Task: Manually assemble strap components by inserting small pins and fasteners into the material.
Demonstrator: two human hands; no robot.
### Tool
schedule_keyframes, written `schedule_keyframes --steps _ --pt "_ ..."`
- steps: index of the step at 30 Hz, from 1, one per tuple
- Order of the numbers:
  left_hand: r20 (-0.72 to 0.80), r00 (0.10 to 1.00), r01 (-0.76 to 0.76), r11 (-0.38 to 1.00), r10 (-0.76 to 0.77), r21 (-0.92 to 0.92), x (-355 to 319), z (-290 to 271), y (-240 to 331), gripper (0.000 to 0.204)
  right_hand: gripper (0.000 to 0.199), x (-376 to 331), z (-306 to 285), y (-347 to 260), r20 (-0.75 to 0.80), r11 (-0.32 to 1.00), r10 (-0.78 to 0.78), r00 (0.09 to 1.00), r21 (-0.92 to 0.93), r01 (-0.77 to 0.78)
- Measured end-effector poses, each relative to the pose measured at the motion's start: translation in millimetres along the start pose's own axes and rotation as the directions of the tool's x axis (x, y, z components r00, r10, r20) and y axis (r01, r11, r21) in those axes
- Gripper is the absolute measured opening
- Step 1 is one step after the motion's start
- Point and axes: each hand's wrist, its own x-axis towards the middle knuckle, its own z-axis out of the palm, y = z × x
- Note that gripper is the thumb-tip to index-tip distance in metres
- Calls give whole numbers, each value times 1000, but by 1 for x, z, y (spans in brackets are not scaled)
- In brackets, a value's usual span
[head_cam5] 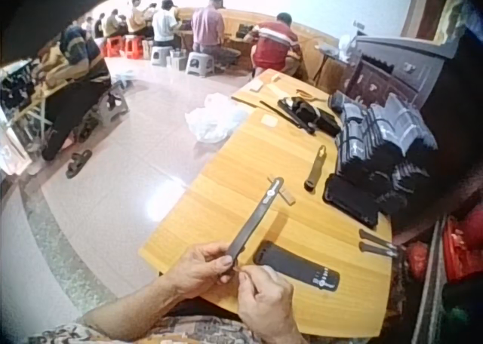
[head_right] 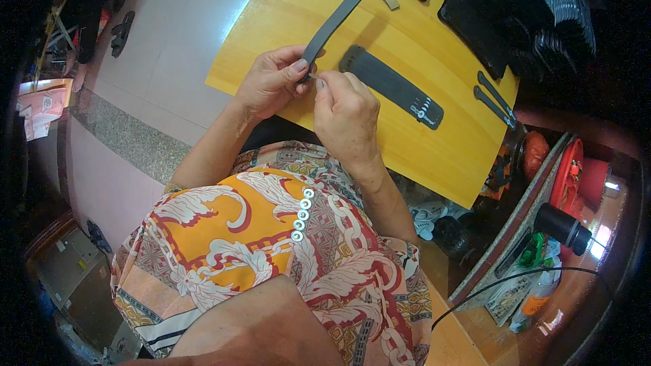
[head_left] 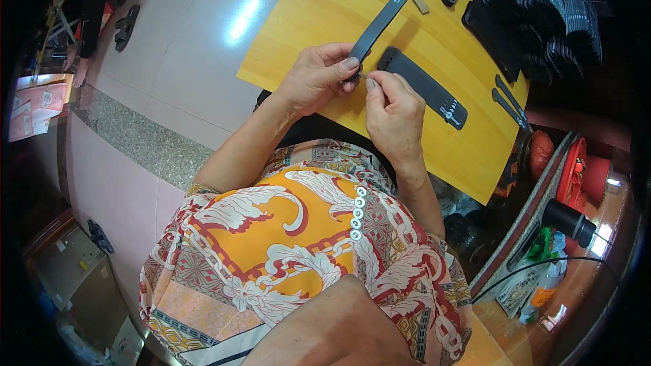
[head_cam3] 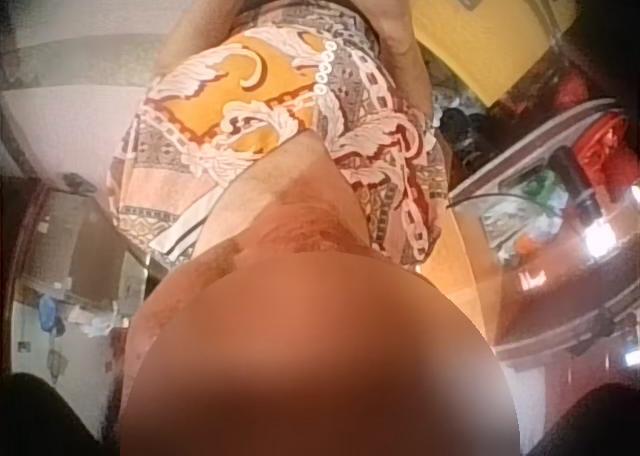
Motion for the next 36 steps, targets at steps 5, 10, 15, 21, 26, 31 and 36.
schedule_keyframes --steps 5,10,15,21,26,31,36 --pt "-45 998 -36 991 43 131 -1 3 0 31 6 1 -1 3 1 1000 -24 1000 2 24" --pt "-37 996 -76 969 87 236 -3 8 -2 31 6 2 -5 6 53 984 -150 987 -87 154" --pt "-60 989 -107 924 138 367 -3 7 -4 31 4 5 -3 9 86 964 -222 971 -130 232" --pt "-40 985 -135 892 169 430 -3 10 -3 29 2 5 0 14 39 979 -190 981 -64 192" --pt "-44 995 -63 894 92 443 -2 12 1 26 2 8 -4 13 110 960 -233 966 -130 246" --pt "-57 992 -71 889 108 452 0 14 2 24 1 7 -1 14 240 934 215 947 233 -271" --pt "-64 997 -22 928 49 372 2 11 5 22 4 10 0 19 94 930 -331 939 -135 342"
